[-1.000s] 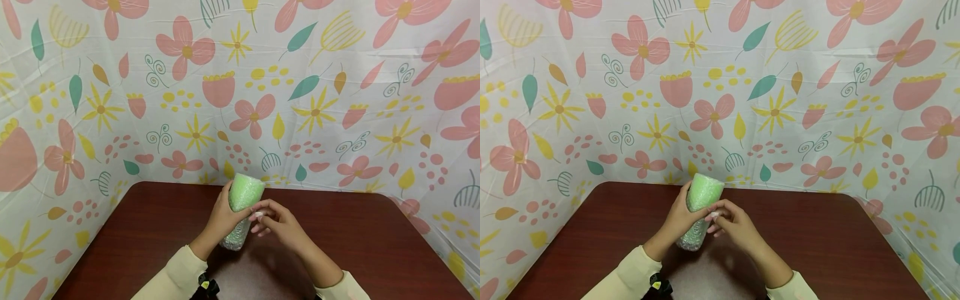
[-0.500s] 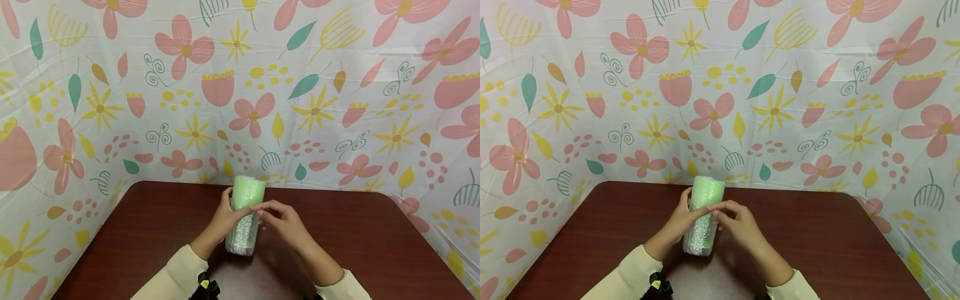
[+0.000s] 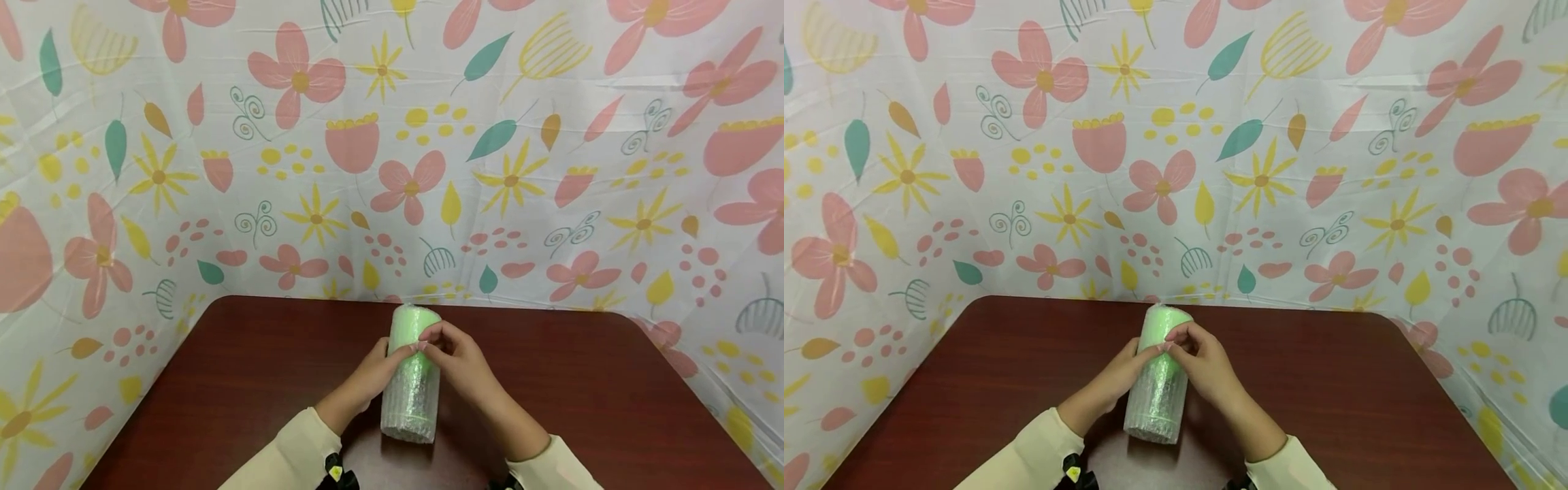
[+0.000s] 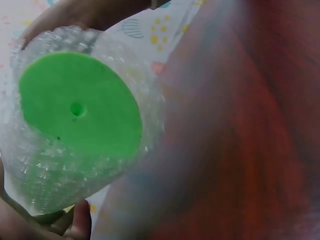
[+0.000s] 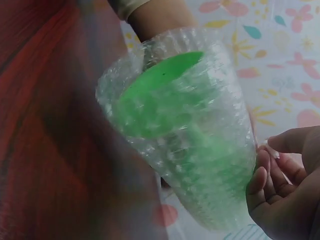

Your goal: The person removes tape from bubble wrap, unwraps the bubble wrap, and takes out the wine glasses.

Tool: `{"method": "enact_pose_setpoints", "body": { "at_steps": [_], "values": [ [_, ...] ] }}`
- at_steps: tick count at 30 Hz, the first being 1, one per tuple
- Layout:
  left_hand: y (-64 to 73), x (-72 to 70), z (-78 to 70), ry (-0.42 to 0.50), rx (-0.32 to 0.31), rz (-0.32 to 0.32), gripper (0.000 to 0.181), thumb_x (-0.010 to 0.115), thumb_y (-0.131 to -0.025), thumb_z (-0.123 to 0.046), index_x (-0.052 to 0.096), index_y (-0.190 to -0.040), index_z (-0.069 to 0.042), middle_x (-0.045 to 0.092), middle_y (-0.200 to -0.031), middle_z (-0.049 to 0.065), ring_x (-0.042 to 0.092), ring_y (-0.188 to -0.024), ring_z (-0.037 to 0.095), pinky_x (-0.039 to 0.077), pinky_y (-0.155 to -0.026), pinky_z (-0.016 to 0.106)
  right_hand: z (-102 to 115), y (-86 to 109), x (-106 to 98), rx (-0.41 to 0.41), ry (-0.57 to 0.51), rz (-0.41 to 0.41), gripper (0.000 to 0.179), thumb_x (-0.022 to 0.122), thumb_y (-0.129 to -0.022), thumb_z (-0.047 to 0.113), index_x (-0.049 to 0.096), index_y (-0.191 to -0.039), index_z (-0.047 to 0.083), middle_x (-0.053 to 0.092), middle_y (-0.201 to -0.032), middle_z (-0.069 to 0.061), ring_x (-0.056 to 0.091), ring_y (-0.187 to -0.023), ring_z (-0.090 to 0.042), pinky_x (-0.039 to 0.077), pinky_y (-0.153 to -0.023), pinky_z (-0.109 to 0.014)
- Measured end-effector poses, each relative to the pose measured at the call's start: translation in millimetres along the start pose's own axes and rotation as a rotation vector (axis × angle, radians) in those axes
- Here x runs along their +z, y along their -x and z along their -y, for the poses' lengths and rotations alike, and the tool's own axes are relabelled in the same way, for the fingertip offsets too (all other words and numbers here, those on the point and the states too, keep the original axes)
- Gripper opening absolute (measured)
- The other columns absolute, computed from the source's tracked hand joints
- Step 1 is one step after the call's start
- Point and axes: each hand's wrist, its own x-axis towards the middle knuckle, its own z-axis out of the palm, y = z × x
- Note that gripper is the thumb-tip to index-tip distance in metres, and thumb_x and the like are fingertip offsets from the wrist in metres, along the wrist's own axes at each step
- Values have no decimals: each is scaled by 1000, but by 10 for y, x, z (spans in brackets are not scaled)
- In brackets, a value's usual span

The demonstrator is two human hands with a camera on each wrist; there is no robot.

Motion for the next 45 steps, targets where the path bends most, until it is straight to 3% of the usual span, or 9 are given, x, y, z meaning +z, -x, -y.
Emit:
{"method": "enact_pose_setpoints", "body": {
  "at_steps": [5, 10, 15, 19, 22, 27, 32, 40, 45],
  "values": [
    [42, 27, 111, -3, 18, 22, 81, 52, -94, -69, 45, -148, -9, 48, -150, 13, 48, -135, 33, 41, -106, 59, -76, -28, 75, 8, -6, 44, 16, 66, -99, 17, 65, -108, 4, 64, -100, -14, 55, -75, -13, 48, -68, -25],
    [98, 33, 192, 29, 28, 6, 83, 55, -96, -63, 33, -153, -6, 50, -145, 20, 56, -124, 32, 53, -91, 50, -125, -35, 125, 4, 43, 84, 15, 66, -99, 17, 66, -108, 6, 65, -98, -13, 54, -74, -14, 48, -67, -25],
    [173, -42, 215, -57, 48, -25, 83, 56, -96, -62, 34, -152, -5, 57, -130, 18, 63, -94, 26, 53, -71, 40, -134, -34, 199, -37, 142, 131, 14, 67, -99, 22, 67, -107, 10, 67, -98, -7, 56, -77, -13, 49, -69, -25],
    [209, -118, 237, -98, 93, -30, 78, 56, -99, -56, 35, -155, -5, 60, -122, 15, 59, -68, 21, 53, -61, 38, -118, -52, 274, -66, 189, 151, 10, 66, -99, 20, 68, -106, 12, 68, -98, -3, 58, -79, -12, 49, -71, -26],
    [223, -158, 272, -69, 102, -57, 73, 55, -101, -50, 33, -157, -9, 60, -125, 16, 58, -70, 19, 54, -61, 36, -90, -63, 331, -101, 245, 162, 6, 66, -99, 19, 68, -103, 14, 69, -96, 1, 58, -81, -9, 50, -72, -26],
    [230, -201, 353, 12, 105, -140, 59, 57, -101, -41, 43, -150, -12, 61, -123, 16, 60, -78, 17, 55, -61, 35, -43, -66, 440, -140, 397, 166, 4, 65, -100, 20, 69, -99, 19, 67, -95, 8, 56, -74, -3, 49, -68, -24],
    [259, -237, 417, 47, 193, -212, 44, 56, -104, -26, 48, -143, -9, 61, -124, 17, 61, -84, 16, 55, -65, 31, 8, -88, 571, -220, 599, 172, 5, 69, -97, 21, 70, -99, 17, 67, -93, 7, 58, -73, -6, 48, -65, -23],
    [413, -279, 427, -95, 454, -384, 28, 64, -98, -7, 63, -126, -10, 62, -116, 5, 60, -95, 17, 52, -80, 26, 52, -84, 743, -322, 844, 168, 5, 74, -93, 22, 72, -94, 17, 64, -85, 4, 55, -77, -11, 46, -65, -23],
    [487, -297, 421, -180, 496, -414, 32, 67, -94, -3, 66, -124, -13, 66, -113, -4, 62, -101, 15, 52, -86, 33, 72, -77, 807, -368, 963, 178, 11, 76, -91, 26, 74, -97, 16, 62, -84, 4, 52, -73, -11, 44, -64, -23]
  ]
}}
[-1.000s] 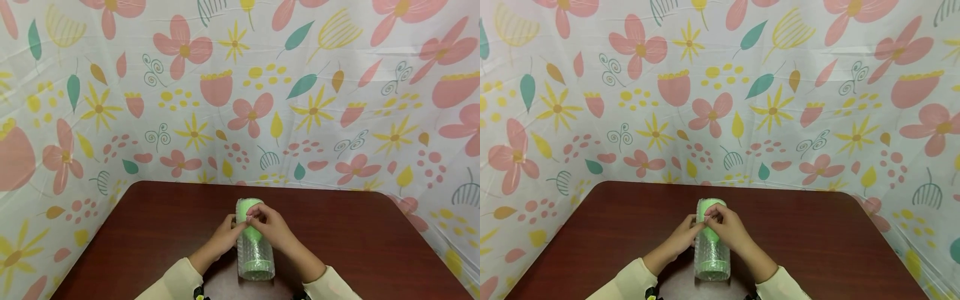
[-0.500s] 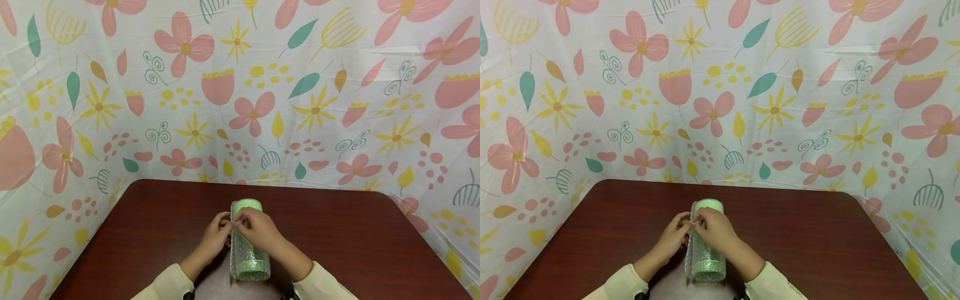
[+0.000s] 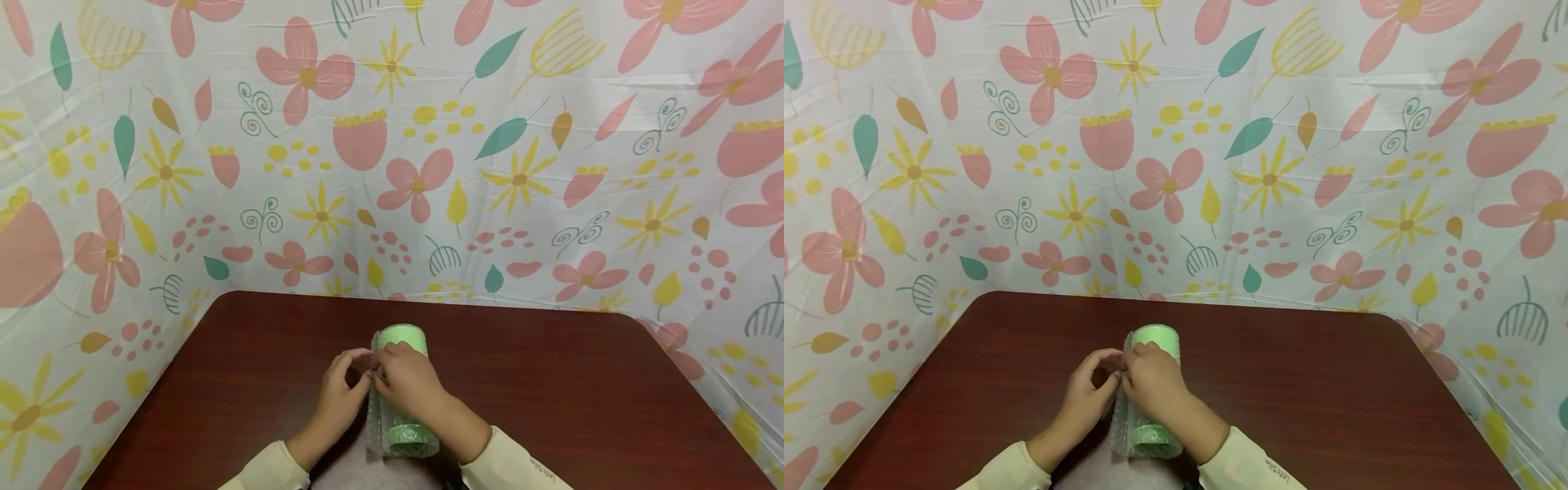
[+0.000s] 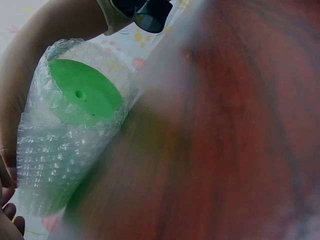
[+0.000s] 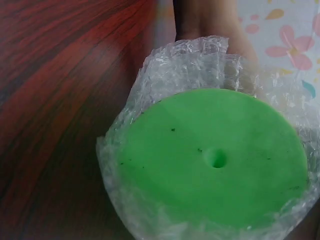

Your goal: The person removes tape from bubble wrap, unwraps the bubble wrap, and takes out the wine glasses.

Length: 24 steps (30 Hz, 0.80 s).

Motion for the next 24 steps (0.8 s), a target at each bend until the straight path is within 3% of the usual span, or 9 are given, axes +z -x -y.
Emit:
{"method": "enact_pose_setpoints", "body": {
  "at_steps": [4, 10, 13, 16, 18, 21, 24],
  "values": [
    [16, -17, 18, -19, 9, 33, 35, 65, -95, -3, 63, -127, -18, 65, -116, -6, 63, -107, 15, 53, -91, 38, 20, -10, -14, -6, -35, 10, 13, 74, -92, 25, 74, -100, 14, 61, -84, 4, 52, -74, -11, 44, -65, -23],
    [43, -42, 43, -126, 1, 100, 36, 64, -97, -8, 60, -130, -21, 63, -120, -5, 64, -106, 15, 55, -88, 34, 9, -5, -46, 84, -470, -1, 14, 57, -103, 14, 69, -109, 16, 64, -104, 3, 53, -78, -6, 47, -67, -23],
    [40, -45, 47, -222, -4, 133, 31, 65, -96, -9, 62, -125, -19, 64, -118, -3, 64, -107, 16, 54, -87, 36, -49, 18, -74, 79, -581, -63, 18, 54, -104, 9, 69, -110, 17, 64, -108, 5, 56, -82, -6, 51, -72, -26],
    [33, -49, 53, -293, -21, 183, 20, 65, -97, -13, 64, -115, -19, 64, -113, -3, 63, -96, 14, 53, -80, 33, -117, 51, -92, 6, -516, -114, 16, 60, -101, 7, 71, -107, 16, 66, -111, 4, 61, -100, -12, 53, -88, -37],
    [25, -50, 57, -327, -30, 214, 12, 64, -97, -15, 64, -108, -20, 64, -109, -4, 61, -90, 11, 50, -76, 30, -152, 76, -97, -45, -421, -114, 14, 65, -98, 7, 73, -106, 15, 68, -118, -1, 59, -120, -20, 47, -104, -50],
    [11, -49, 60, -363, -31, 251, 8, 65, -97, -15, 66, -104, -19, 64, -108, -4, 61, -87, 12, 50, -74, 30, -187, 117, -99, -77, -325, -37, 15, 68, -96, 12, 75, -110, 15, 64, -135, -6, 45, -142, -34, 30, -114, -67],
    [-8, -42, 66, -390, -19, 298, 14, 64, -97, -15, 68, -111, -13, 66, -115, 0, 66, -102, 18, 55, -81, 36, -210, 147, -91, -57, -301, 44, 20, 66, -99, 17, 75, -116, 14, 57, -146, -8, 32, -150, -38, 22, -116, -71]
  ]
}}
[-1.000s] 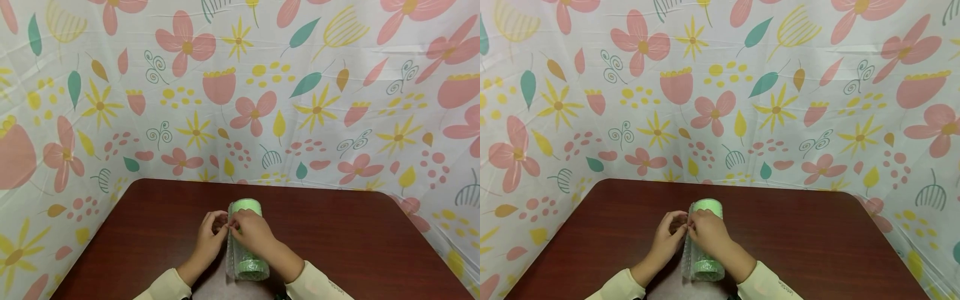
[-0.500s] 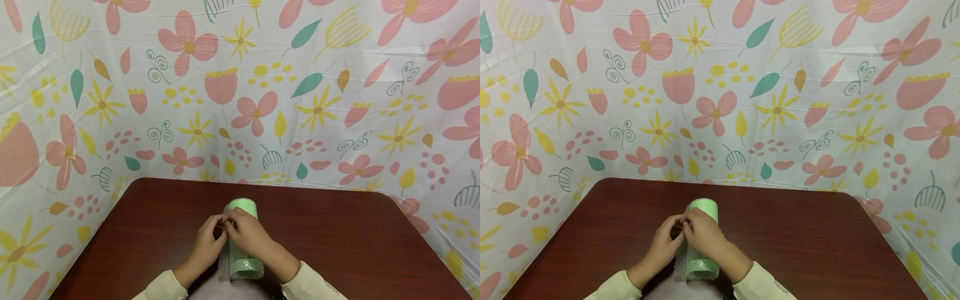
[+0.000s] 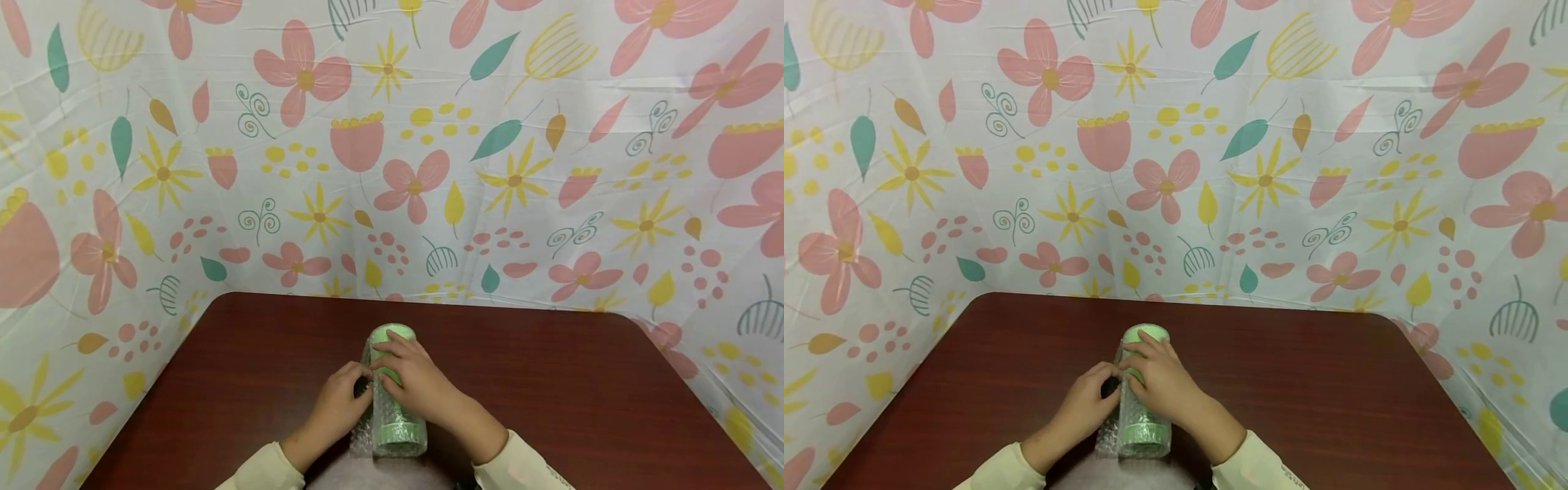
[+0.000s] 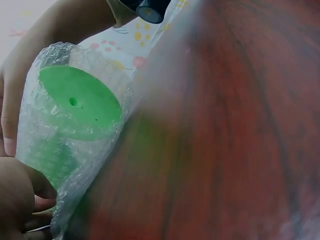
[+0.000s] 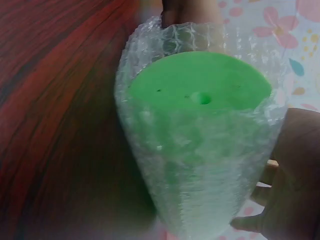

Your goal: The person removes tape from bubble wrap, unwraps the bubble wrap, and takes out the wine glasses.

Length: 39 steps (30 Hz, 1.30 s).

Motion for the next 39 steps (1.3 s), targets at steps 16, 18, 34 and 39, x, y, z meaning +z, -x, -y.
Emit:
{"method": "enact_pose_setpoints", "body": {
  "at_steps": [16, 18, 34, 39],
  "values": [
    [-246, -31, 123, -169, 153, 167, 41, 60, -102, -17, 59, -139, 1, 52, -151, 14, 54, -135, 34, 48, -105, 50, -142, -132, 33, 36, 98, -3, 24, 61, -102, 20, 76, -120, 13, 56, -148, -6, 32, -152, -33, 24, -119, -64],
    [-284, -18, 140, -173, 151, 163, 41, 60, -102, -17, 60, -138, 2, 53, -150, 15, 56, -133, 34, 49, -104, 50, -165, -154, 27, 41, 93, -3, 24, 61, -102, 20, 76, -120, 13, 56, -148, -6, 33, -152, -32, 25, -118, -65],
    [-357, 29, 248, -221, 149, 169, 56, 71, -94, -20, 53, -143, 2, 43, -156, 20, 31, -151, 39, 36, -112, 63, -247, -199, 33, 23, 155, -4, 23, 65, -100, 26, 76, -119, 21, 59, -145, 1, 38, -148, -26, 36, -109, -59],
    [-349, 24, 275, -223, 150, 177, 58, 69, -95, -24, 51, -145, -2, 40, -158, 18, 21, -154, 41, 28, -115, 68, -235, -206, 35, 29, 170, -12, 23, 66, -100, 26, 76, -119, 21, 59, -145, 1, 38, -149, -26, 36, -109, -58]
  ]
}}
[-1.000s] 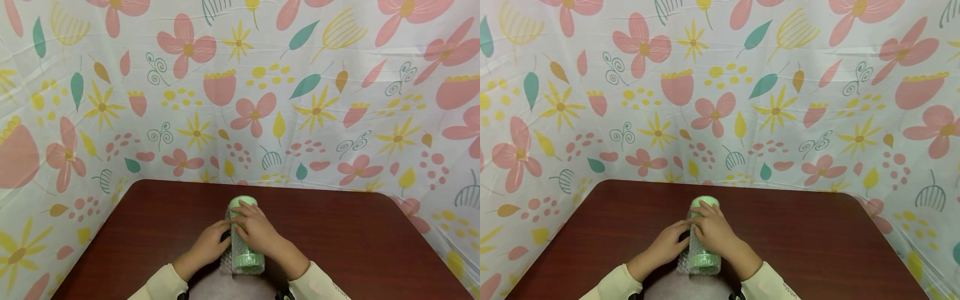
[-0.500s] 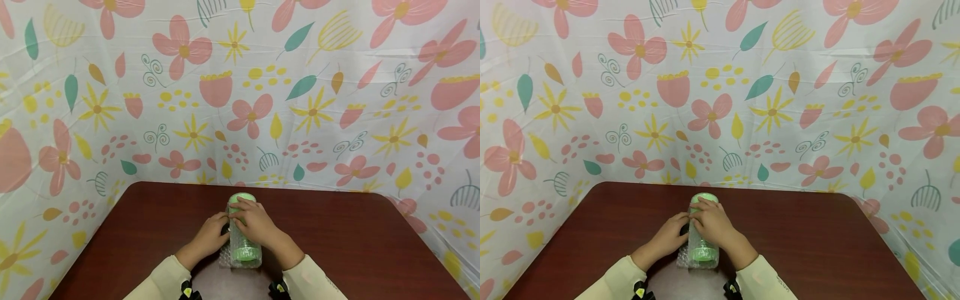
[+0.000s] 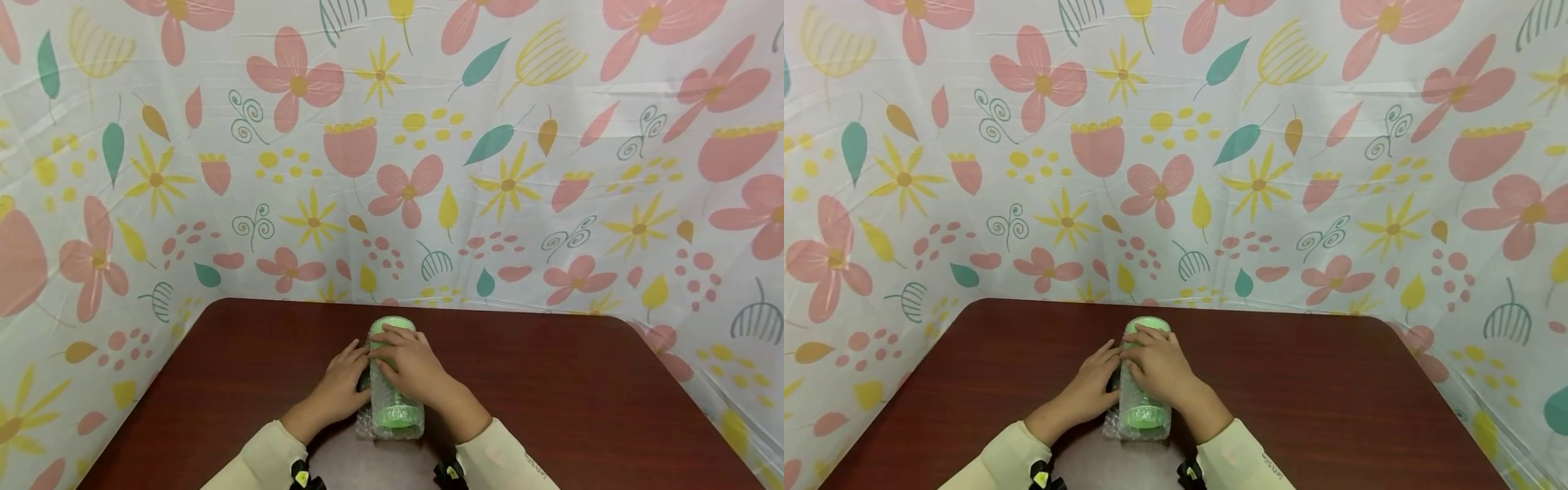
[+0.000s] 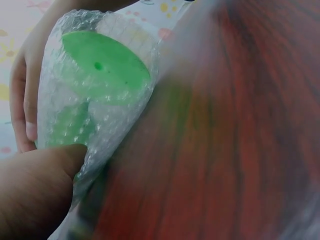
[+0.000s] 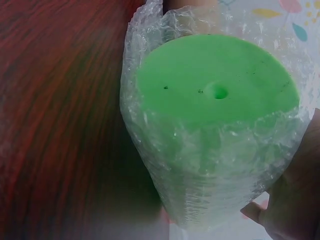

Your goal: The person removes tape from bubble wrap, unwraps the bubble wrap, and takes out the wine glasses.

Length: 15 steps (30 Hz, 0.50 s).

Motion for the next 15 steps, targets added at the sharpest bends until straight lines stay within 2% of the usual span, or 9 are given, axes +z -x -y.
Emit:
{"method": "enact_pose_setpoints", "body": {
  "at_steps": [4, 9, 15],
  "values": [
    [14, 0, 28, 0, -5, 5, 56, 68, -95, -26, 52, -146, -7, 36, -162, 14, 17, -155, 41, 24, -116, 68, 4, 6, 18, 3, -2, -4, 23, 65, -100, 26, 76, -119, 21, 59, -146, 1, 37, -149, -26, 36, -109, -59],
    [23, -8, 40, 16, -17, 41, 64, 66, -95, -28, 45, -152, -8, 29, -166, 12, 12, -157, 38, 20, -120, 65, 4, 9, 34, 2, 5, -9, 23, 65, -100, 27, 75, -120, 21, 58, -147, 1, 37, -149, -26, 35, -109, -60],
    [18, 13, 40, 1, -2, 39, 71, 67, -94, -29, 39, -155, -5, 28, -166, 14, 15, -156, 39, 17, -122, 61, 16, 5, 26, 0, 9, -6, 23, 64, -100, 28, 75, -120, 21, 58, -148, 2, 37, -149, -25, 35, -111, -60]
  ]
}}
